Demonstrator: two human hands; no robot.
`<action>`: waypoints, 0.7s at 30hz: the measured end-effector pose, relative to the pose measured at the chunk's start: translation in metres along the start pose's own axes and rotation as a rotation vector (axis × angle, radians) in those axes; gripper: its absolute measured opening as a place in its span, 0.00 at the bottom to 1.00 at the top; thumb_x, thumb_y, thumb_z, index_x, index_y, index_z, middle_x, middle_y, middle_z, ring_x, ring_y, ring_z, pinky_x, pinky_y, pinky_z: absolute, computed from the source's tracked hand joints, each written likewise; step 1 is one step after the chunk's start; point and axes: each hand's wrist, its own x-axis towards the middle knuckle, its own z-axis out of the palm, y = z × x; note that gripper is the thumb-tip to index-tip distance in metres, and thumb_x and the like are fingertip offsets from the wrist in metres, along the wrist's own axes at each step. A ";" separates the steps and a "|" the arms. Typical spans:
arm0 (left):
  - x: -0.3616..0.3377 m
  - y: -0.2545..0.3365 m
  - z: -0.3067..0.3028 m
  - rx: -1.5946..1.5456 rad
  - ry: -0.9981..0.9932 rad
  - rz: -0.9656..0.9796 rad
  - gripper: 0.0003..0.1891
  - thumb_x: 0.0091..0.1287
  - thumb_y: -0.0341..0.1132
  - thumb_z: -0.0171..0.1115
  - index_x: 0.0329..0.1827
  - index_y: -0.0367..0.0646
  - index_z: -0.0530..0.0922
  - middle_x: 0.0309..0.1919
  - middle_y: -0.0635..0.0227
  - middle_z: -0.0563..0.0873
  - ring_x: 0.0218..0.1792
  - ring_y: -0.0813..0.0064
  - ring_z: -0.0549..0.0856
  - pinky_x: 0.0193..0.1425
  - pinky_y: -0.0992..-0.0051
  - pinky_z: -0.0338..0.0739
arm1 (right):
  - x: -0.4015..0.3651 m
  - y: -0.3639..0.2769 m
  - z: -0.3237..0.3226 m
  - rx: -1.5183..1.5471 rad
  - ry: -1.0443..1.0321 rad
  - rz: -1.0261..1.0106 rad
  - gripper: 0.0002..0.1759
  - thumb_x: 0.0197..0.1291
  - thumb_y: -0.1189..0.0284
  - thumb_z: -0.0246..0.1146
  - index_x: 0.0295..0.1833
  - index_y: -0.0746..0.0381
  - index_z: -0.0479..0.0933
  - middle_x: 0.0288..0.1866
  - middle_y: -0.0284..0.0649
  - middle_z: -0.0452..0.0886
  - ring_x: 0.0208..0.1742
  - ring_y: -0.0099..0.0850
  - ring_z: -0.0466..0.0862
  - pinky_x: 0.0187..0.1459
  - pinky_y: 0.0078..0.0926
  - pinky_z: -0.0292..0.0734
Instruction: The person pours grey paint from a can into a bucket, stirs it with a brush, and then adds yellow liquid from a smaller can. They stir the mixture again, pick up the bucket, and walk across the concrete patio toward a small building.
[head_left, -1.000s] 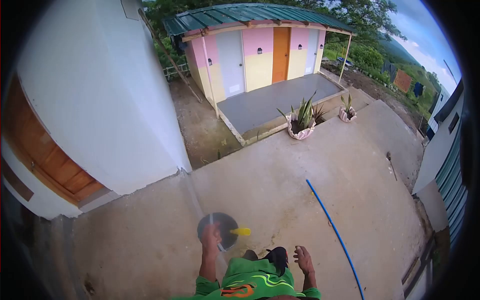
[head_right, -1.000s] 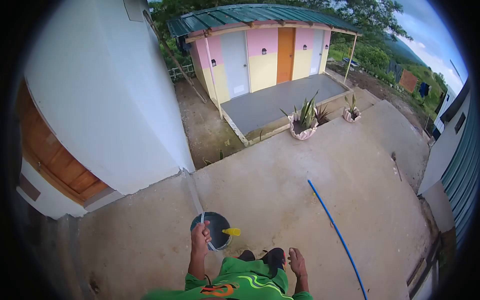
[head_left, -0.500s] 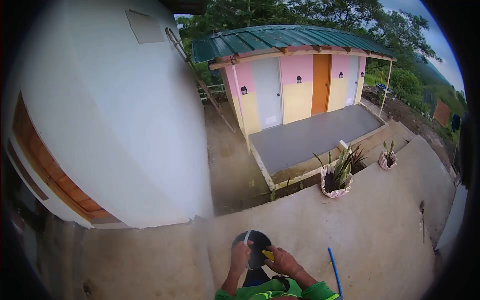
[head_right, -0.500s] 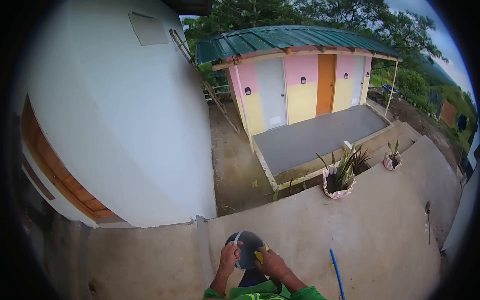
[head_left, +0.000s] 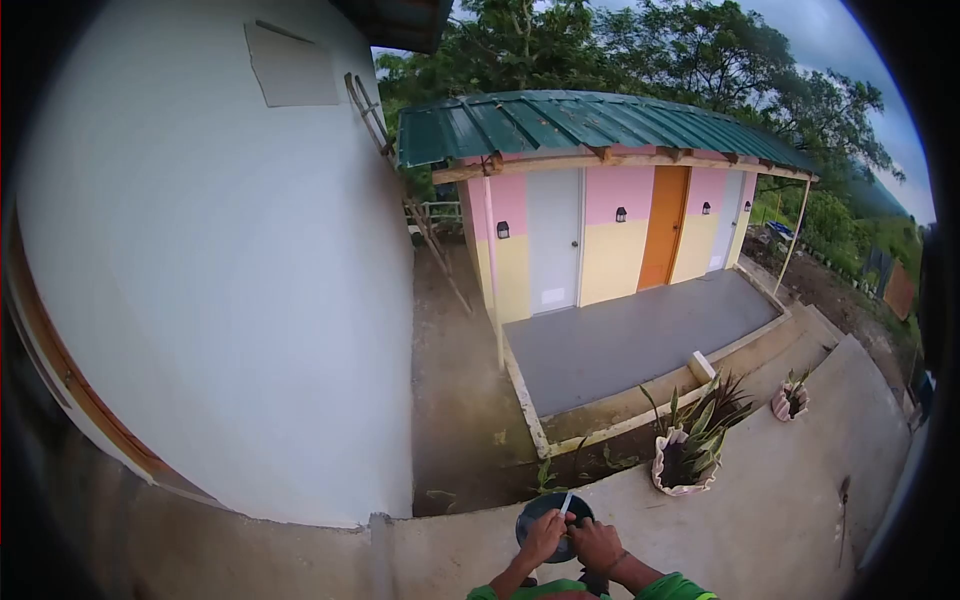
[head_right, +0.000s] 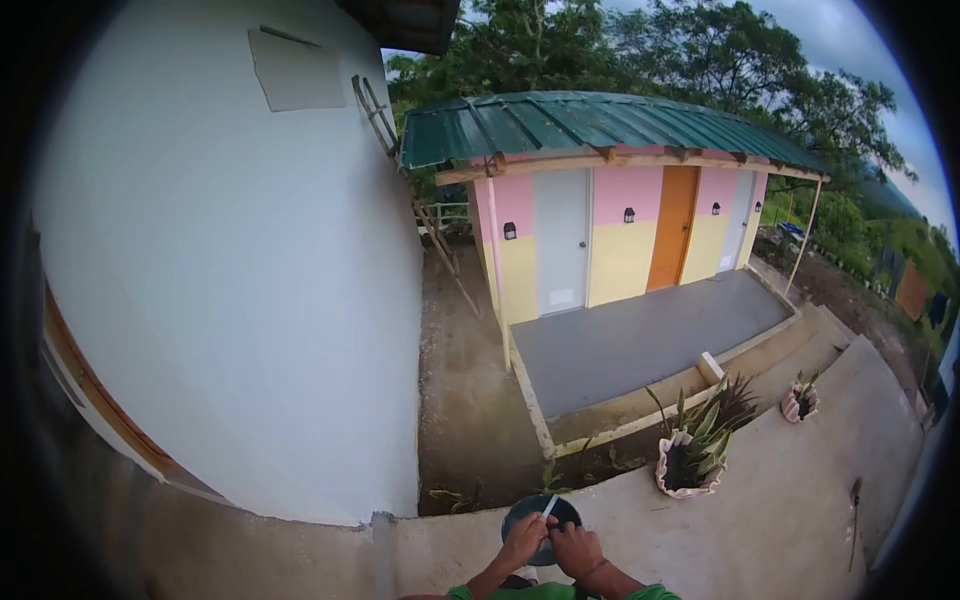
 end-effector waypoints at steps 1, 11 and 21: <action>0.017 0.010 -0.003 0.009 0.008 0.010 0.16 0.78 0.39 0.45 0.49 0.38 0.79 0.27 0.73 0.76 0.29 0.82 0.74 0.36 0.79 0.70 | 0.017 0.012 -0.003 -0.034 0.035 -0.030 0.11 0.58 0.67 0.61 0.44 0.59 0.78 0.40 0.47 0.79 0.35 0.44 0.85 0.32 0.44 0.80; 0.178 0.031 -0.024 -0.077 0.072 0.005 0.15 0.78 0.39 0.45 0.48 0.41 0.79 0.24 0.77 0.74 0.23 0.88 0.70 0.27 0.82 0.65 | 0.175 0.137 0.008 0.145 -0.386 0.193 0.20 0.61 0.54 0.57 0.43 0.59 0.83 0.42 0.49 0.87 0.43 0.44 0.88 0.44 0.44 0.82; 0.267 0.043 -0.017 -0.171 0.251 -0.134 0.14 0.78 0.39 0.45 0.48 0.40 0.78 0.23 0.79 0.71 0.20 0.89 0.67 0.23 0.83 0.61 | 0.252 0.219 -0.001 0.310 -0.271 0.094 0.20 0.65 0.54 0.56 0.51 0.58 0.79 0.37 0.50 0.86 0.39 0.49 0.88 0.43 0.52 0.81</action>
